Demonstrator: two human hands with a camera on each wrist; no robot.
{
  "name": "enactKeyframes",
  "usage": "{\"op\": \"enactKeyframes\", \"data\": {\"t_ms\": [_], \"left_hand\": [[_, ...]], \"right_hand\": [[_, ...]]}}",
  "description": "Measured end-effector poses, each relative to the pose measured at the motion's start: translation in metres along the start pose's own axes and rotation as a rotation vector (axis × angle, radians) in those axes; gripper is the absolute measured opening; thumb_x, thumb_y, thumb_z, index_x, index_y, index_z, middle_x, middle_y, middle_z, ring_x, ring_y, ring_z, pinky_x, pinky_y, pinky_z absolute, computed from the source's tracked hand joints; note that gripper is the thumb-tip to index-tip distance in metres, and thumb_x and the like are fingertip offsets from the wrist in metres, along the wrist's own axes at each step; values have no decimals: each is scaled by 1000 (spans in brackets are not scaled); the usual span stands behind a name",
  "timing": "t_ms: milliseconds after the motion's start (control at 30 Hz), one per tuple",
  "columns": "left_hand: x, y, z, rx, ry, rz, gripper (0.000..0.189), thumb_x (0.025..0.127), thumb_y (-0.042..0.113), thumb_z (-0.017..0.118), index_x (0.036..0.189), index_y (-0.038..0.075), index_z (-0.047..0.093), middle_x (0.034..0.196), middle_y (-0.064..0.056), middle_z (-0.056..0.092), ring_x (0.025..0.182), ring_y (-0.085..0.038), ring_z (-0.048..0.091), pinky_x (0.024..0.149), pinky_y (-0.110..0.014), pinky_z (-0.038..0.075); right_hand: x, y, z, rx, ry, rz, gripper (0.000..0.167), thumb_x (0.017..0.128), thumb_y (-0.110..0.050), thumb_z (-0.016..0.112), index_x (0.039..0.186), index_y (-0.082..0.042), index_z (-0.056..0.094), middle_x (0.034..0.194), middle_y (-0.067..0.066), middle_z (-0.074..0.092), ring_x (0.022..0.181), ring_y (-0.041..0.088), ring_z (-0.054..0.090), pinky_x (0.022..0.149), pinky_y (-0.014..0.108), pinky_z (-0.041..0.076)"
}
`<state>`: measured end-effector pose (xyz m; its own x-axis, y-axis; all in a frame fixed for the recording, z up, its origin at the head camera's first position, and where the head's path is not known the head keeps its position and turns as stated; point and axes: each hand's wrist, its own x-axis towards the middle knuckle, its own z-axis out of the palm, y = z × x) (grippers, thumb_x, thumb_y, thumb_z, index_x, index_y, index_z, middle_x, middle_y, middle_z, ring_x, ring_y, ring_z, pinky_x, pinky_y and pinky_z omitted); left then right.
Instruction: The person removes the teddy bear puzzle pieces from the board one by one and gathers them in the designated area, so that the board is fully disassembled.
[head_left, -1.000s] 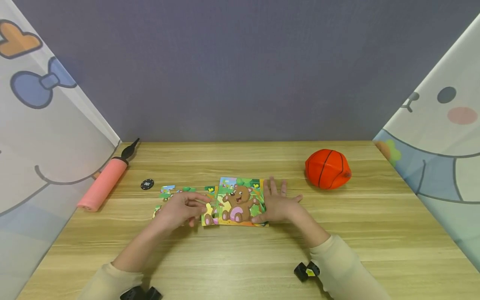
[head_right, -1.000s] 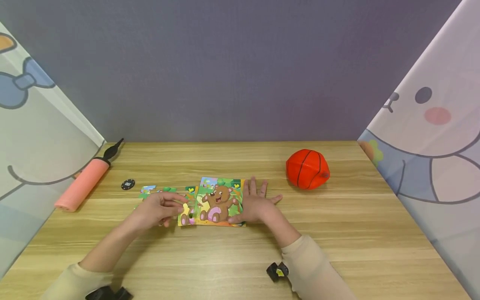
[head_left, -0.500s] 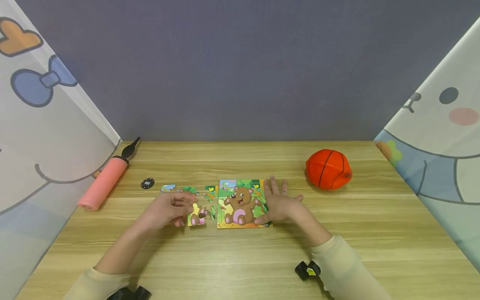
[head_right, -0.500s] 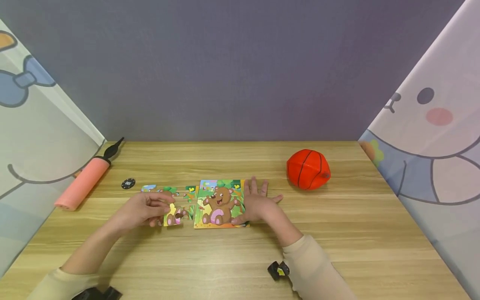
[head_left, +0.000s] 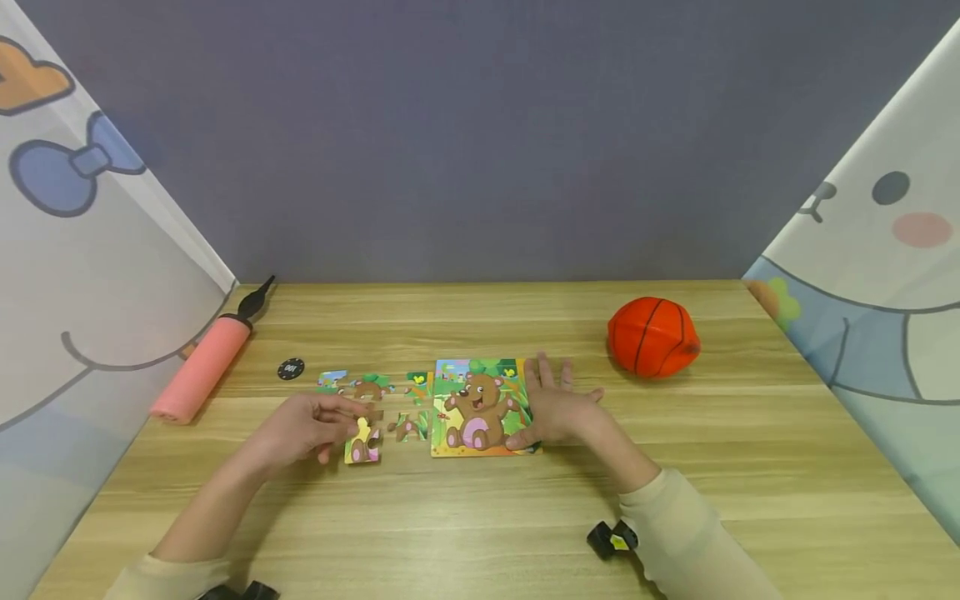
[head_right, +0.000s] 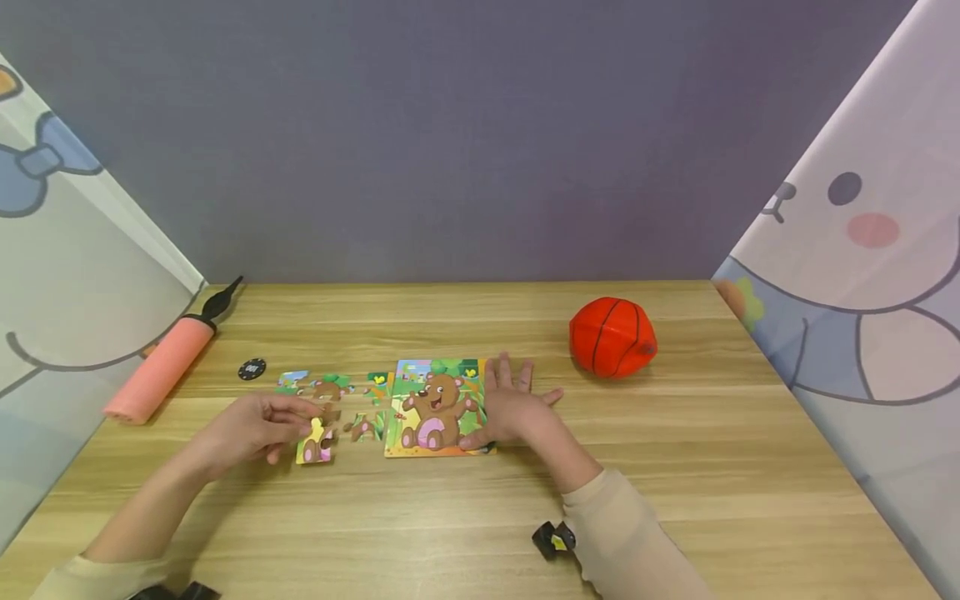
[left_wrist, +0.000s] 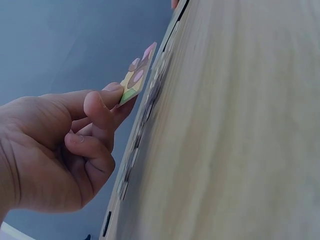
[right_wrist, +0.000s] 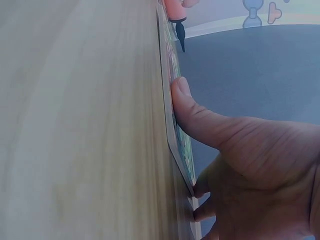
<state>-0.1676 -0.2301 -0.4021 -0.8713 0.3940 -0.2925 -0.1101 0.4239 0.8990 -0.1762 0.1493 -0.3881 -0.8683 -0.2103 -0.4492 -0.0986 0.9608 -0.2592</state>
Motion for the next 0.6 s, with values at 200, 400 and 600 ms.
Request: {"op": "enactKeyframes", "data": {"t_ms": [200,400,600], "left_hand": [[-9,-6,-7,-7,-7,5,34,94,10,71,124,-4,66,96,-13,73,51,-12,55,43,-17,31],[-17,-12,-15,-29,-7,-11,35,94,10,71,125,-6,64,97,-13,73,51,-11,55,43,-18,31],[-22,-19,-24,-63,-33,-7,35,95,11,71,124,-7,65,102,-11,74,51,-10,54,44,-18,32]], "right_hand": [[2,-1,0,-19,-3,4,131,75,-61,82,162,-4,1,166,18,-15,146,53,-12,90,91,8],[2,-2,0,-23,-9,10,132,75,-61,82,162,-4,1,166,18,-14,146,53,-12,90,91,8],[1,-1,0,-19,-3,8,131,75,-61,82,162,-4,1,166,18,-15,146,53,-12,90,91,9]]}}
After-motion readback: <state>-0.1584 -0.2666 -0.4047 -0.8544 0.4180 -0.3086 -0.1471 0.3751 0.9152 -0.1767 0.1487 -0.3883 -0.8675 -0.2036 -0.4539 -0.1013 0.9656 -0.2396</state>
